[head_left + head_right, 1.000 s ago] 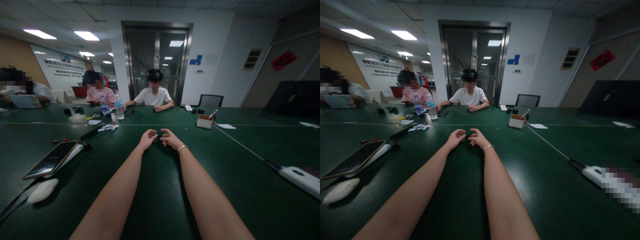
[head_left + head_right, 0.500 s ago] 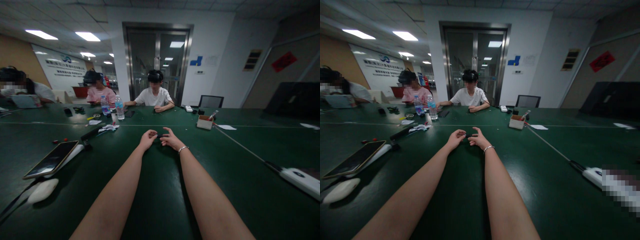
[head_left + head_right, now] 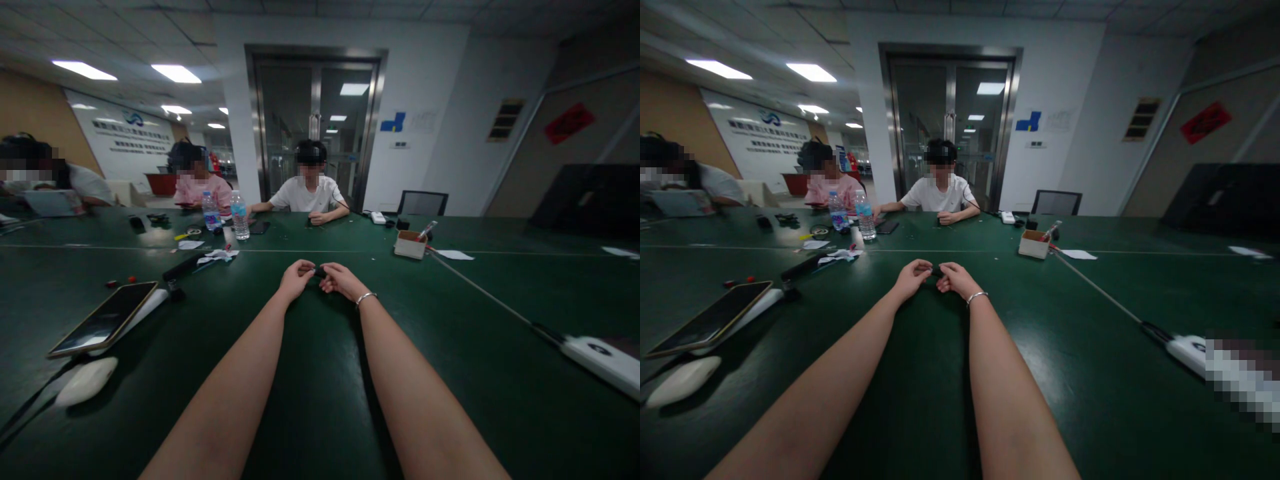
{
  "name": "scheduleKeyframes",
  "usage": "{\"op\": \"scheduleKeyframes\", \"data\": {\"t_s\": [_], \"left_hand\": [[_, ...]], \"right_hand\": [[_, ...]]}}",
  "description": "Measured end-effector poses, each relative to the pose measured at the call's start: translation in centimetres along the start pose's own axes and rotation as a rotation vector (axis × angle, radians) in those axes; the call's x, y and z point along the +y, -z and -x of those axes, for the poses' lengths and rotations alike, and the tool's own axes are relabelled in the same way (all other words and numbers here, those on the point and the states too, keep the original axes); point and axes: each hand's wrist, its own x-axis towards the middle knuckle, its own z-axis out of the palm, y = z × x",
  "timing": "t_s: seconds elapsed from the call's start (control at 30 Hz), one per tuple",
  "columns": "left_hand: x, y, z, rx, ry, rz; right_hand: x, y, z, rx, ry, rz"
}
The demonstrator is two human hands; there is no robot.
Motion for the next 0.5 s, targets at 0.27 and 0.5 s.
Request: {"op": "scheduleKeyframes", "data": {"t_s": [0.27, 0.5], "left_hand": [[0.16, 0.03, 0.13, 0.004, -0.016, -0.025], [0.60, 0.14, 0.37, 0.001, 0.013, -0.032]], "right_hand": [[-0.01, -0.06, -0.01, 0.018, 0.011, -0.046], [-0.04, 0.08, 0.02, -0.047, 0.052, -0.040]]}}
